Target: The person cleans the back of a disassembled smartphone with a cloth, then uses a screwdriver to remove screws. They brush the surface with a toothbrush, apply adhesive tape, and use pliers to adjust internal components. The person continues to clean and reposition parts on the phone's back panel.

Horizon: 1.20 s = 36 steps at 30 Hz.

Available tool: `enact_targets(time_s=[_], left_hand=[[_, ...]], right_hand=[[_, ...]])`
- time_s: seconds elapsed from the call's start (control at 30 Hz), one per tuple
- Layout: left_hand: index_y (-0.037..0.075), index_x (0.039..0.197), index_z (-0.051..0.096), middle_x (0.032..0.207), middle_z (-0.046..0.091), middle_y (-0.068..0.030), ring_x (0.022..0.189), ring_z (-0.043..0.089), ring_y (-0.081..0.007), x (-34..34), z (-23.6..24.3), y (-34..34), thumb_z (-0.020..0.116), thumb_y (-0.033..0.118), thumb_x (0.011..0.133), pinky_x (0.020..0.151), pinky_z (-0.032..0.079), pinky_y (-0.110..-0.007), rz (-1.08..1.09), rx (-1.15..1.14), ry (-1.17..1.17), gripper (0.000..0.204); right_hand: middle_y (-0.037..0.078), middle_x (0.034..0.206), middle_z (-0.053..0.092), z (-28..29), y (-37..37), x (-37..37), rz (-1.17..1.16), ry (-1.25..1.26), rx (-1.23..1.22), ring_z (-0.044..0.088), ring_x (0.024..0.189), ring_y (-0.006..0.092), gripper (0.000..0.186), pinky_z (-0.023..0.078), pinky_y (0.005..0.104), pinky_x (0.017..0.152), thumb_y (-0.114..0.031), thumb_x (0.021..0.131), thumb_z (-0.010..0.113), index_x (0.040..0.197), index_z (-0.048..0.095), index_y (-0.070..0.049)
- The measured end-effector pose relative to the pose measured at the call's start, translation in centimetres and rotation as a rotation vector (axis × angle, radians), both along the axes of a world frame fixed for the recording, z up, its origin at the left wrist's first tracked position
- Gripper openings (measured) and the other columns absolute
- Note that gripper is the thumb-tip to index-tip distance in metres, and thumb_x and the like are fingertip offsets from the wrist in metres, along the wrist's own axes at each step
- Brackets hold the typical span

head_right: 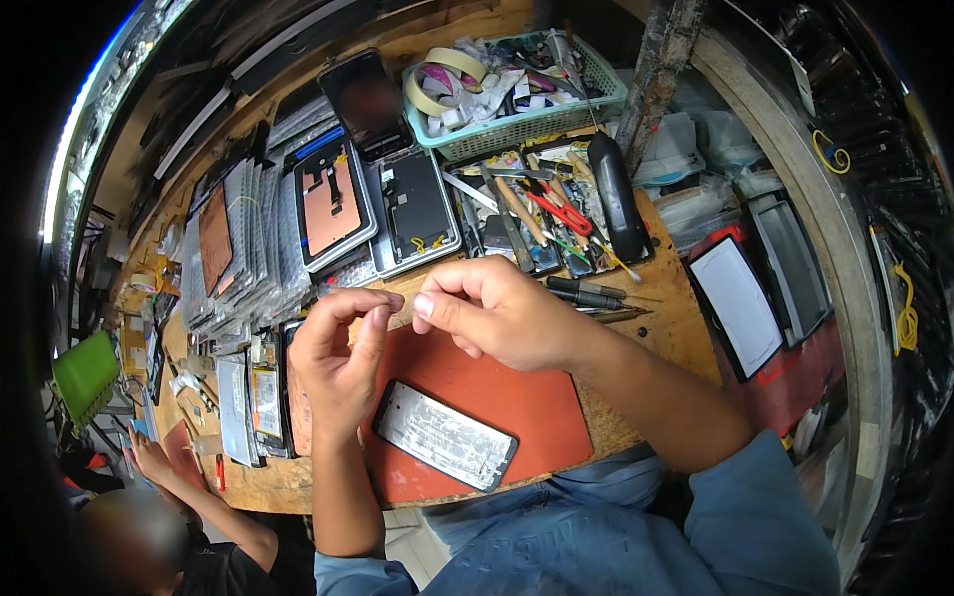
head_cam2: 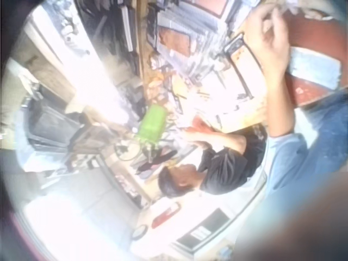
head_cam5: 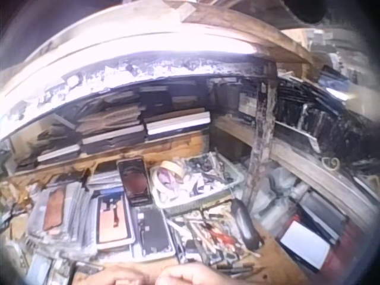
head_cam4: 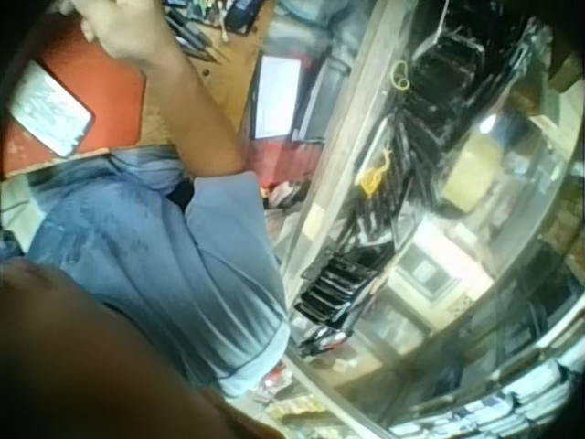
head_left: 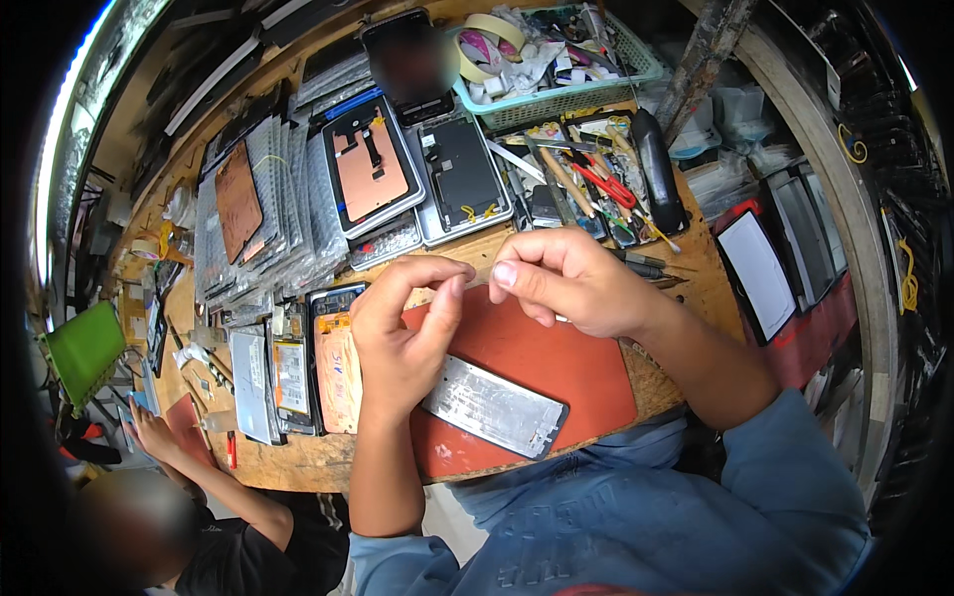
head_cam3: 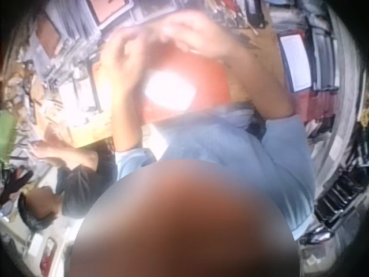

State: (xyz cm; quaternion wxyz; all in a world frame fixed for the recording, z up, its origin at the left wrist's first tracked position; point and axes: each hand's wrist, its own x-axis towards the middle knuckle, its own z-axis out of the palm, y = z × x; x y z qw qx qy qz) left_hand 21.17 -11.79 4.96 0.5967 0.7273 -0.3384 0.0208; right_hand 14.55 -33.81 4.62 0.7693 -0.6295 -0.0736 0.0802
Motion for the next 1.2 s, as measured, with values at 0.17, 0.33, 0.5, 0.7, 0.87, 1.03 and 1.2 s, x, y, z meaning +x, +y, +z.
enact_targets(time_s=[0.17,0.33,0.5,0.7,0.87,1.03,1.2], left_hand=[[-0.003,0.143,0.056,0.109,0.076,-0.0125,0.096,0.075,-0.0202,0.3,0.6,0.3,0.074,0.0,0.105,0.086,0.062,-0.032,-0.128,-0.266,0.502,0.043],[-0.005,0.144,0.054,0.106,0.074,-0.0117,0.093,0.074,-0.0182,-0.1,1.1,0.1,0.075,-0.001,0.104,0.088,0.062,-0.032,-0.164,-0.261,0.573,0.045],[-0.004,0.145,0.053,0.107,0.073,-0.0079,0.097,0.071,-0.012,0.0,0.8,0.3,0.071,-0.008,0.103,0.091,0.059,-0.028,-0.219,-0.27,0.569,0.046],[-0.004,0.149,0.051,0.105,0.072,-0.0064,0.097,0.069,-0.0105,0.3,1.0,0.5,0.073,-0.009,0.102,0.091,0.057,-0.027,-0.217,-0.239,0.592,0.052],[-0.003,0.149,0.051,0.103,0.072,-0.0063,0.094,0.068,-0.0112,0.3,1.0,0.4,0.074,-0.007,0.101,0.09,0.057,-0.027,-0.206,-0.221,0.583,0.054],[-0.002,0.148,0.051,0.101,0.071,-0.0061,0.093,0.068,-0.0117,0.3,0.7,0.5,0.076,-0.005,0.1,0.089,0.057,-0.028,-0.214,-0.202,0.58,0.055],[-0.001,0.149,0.049,0.102,0.071,-0.0064,0.093,0.068,-0.0127,0.2,0.8,0.5,0.077,-0.003,0.1,0.089,0.057,-0.028,-0.238,-0.228,0.62,0.057]], right_hand=[[-0.003,0.082,0.067,0.4,0.0,-0.2,-0.044,-0.001,-0.052,0.057,0.069,0.003,0.019,0.046,0.024,0.06,-0.017,0.112,0.07,0.106,0.075,0.0],[-0.001,0.089,0.072,0.2,-0.3,-0.2,-0.035,-0.07,-0.129,0.061,0.077,0.0025,0.016,0.05,0.0234,0.067,-0.014,0.11,0.072,0.107,0.076,0.002],[-0.002,0.091,0.073,-0.1,-0.6,-0.2,0.001,-0.073,-0.236,0.061,0.082,0.0011,0.013,0.05,0.0226,0.07,-0.01,0.108,0.074,0.105,0.077,0.003],[-0.005,0.076,0.065,-0.5,-0.1,0.0,-0.065,-0.096,-0.205,0.053,0.068,0.0001,0.015,0.042,0.0241,0.059,-0.013,0.105,0.075,0.098,0.079,0.0],[-0.006,0.069,0.063,0.2,0.0,-0.1,-0.088,-0.107,-0.221,0.05,0.062,0.0002,0.017,0.041,0.0254,0.055,-0.014,0.104,0.076,0.096,0.08,0.0],[-0.003,0.071,0.066,0.4,-0.1,-0.1,-0.075,-0.15,-0.275,0.053,0.064,0.0016,0.017,0.044,0.0266,0.057,-0.014,0.104,0.076,0.097,0.08,0.001],[-0.004,0.083,0.069,0.0,-0.4,0.0,-0.05,-0.181,-0.337,0.053,0.07,0.0022,0.015,0.042,0.0242,0.061,-0.015,0.107,0.076,0.107,0.08,-0.001]])
